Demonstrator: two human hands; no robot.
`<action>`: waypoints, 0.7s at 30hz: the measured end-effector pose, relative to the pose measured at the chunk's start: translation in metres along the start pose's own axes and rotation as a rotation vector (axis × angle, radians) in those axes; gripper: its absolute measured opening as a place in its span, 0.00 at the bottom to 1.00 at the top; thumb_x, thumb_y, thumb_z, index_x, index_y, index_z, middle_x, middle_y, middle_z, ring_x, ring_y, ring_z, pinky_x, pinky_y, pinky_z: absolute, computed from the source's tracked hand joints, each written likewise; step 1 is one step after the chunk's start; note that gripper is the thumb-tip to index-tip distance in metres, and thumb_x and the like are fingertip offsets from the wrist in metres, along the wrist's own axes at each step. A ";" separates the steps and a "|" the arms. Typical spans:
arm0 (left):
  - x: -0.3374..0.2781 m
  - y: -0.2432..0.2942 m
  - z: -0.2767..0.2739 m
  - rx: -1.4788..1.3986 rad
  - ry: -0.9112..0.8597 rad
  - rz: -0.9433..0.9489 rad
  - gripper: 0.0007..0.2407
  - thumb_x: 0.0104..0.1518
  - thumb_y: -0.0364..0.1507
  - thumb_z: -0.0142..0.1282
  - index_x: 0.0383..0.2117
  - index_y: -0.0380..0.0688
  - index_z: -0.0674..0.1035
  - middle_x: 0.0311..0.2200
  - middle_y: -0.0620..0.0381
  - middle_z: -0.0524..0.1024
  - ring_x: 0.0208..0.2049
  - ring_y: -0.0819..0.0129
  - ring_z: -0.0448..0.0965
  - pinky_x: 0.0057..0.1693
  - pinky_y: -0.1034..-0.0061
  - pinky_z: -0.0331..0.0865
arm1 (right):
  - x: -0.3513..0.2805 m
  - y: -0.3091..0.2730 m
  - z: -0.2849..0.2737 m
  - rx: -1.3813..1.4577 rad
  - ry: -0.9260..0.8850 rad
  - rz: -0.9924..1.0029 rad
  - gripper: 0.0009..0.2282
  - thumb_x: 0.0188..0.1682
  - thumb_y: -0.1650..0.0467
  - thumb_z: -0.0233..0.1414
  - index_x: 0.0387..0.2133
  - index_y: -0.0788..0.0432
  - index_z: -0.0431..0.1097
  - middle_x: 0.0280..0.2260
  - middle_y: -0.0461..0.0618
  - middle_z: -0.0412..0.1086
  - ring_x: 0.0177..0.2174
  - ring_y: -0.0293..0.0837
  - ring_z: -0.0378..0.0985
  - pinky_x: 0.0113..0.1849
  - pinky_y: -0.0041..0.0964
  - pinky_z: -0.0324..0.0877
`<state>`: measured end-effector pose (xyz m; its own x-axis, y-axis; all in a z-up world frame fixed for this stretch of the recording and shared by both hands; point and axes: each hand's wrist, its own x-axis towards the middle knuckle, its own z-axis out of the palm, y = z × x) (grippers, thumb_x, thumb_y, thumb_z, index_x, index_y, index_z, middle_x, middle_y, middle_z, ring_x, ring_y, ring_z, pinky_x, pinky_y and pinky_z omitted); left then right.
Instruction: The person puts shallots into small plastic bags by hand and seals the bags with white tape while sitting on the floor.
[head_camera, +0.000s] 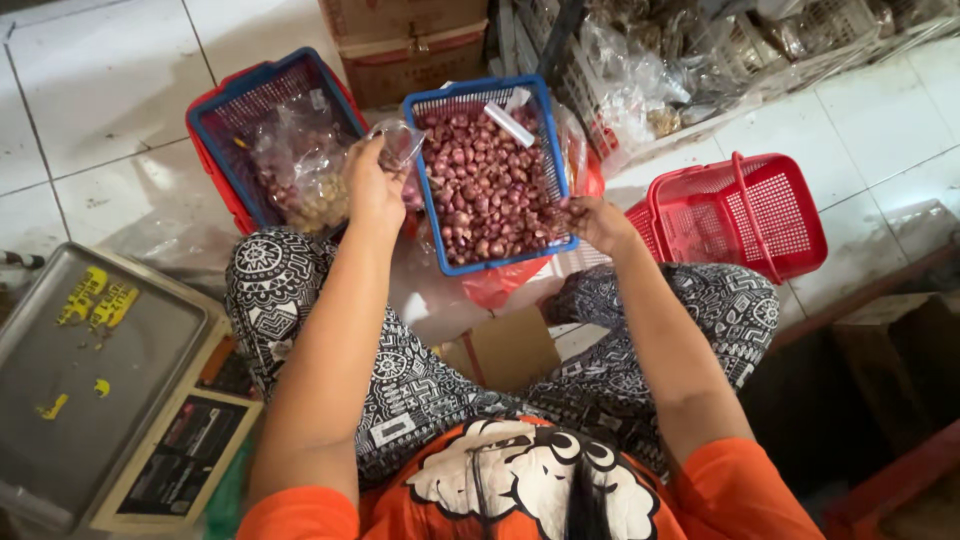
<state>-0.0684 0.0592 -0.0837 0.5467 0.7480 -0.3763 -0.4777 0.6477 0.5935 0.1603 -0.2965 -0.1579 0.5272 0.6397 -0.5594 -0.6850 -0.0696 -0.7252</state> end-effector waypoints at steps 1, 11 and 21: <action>0.001 -0.002 0.005 -0.005 -0.005 -0.011 0.07 0.57 0.25 0.57 0.39 0.45 0.75 0.36 0.54 0.78 0.38 0.60 0.80 0.47 0.62 0.75 | 0.003 0.000 0.001 -0.001 -0.018 0.000 0.07 0.56 0.72 0.49 0.38 0.66 0.72 0.33 0.51 0.75 0.35 0.44 0.79 0.45 0.41 0.77; 0.006 -0.037 0.007 0.049 -0.074 -0.039 0.05 0.59 0.27 0.59 0.37 0.47 0.75 0.31 0.56 0.75 0.32 0.64 0.75 0.36 0.68 0.69 | 0.012 0.024 0.023 -0.015 0.030 0.062 0.07 0.52 0.71 0.48 0.38 0.62 0.70 0.34 0.51 0.75 0.35 0.51 0.81 0.43 0.47 0.77; -0.008 -0.050 0.016 0.134 -0.157 -0.168 0.06 0.59 0.25 0.56 0.40 0.45 0.78 0.36 0.57 0.77 0.38 0.65 0.78 0.43 0.66 0.73 | -0.002 0.017 0.074 0.029 -0.027 0.041 0.07 0.50 0.76 0.51 0.40 0.64 0.69 0.37 0.55 0.76 0.36 0.49 0.81 0.39 0.51 0.81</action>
<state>-0.0383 0.0184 -0.0990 0.7156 0.5930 -0.3692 -0.2813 0.7285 0.6247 0.1108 -0.2420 -0.1392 0.4849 0.6574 -0.5768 -0.7201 -0.0742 -0.6899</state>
